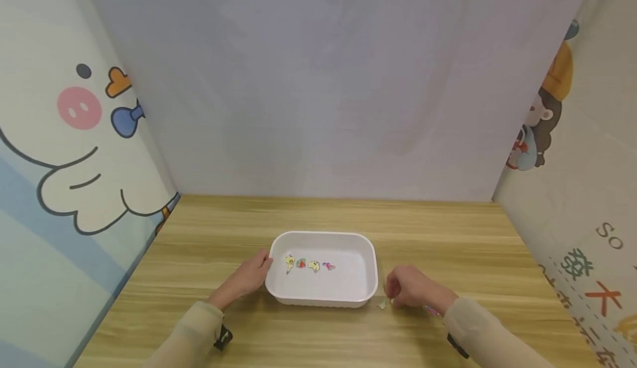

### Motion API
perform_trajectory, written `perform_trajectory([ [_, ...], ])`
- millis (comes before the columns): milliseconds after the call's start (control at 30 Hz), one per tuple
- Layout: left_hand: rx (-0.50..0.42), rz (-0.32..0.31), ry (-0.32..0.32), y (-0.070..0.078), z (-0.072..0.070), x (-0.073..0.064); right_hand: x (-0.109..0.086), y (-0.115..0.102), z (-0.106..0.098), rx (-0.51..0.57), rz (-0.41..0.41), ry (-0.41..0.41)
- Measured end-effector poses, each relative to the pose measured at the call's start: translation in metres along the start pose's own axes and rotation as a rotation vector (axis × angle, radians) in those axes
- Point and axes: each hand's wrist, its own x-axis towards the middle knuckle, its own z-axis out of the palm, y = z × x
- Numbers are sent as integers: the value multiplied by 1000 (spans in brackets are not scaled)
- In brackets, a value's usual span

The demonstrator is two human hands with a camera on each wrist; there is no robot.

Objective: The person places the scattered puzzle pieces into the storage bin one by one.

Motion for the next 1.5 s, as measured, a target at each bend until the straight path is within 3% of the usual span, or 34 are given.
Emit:
perform_trajectory([
  [300, 10, -21, -4, 2, 0, 0, 1, -1, -1, -20, -14, 12],
  [600, 3, -14, -2, 2, 0, 0, -1, 3, -3, 27, -39, 25],
  [933, -2, -28, 3, 1, 1, 0, 2, 2, -14, 94, 33, 76],
  [1200, -2, -15, 5, -1, 1, 3, 9, -9, -26, 108, 153, 133],
  [1500, -12, -23, 13, 1, 1, 2, 18, -20, -40, 138, 172, 218],
])
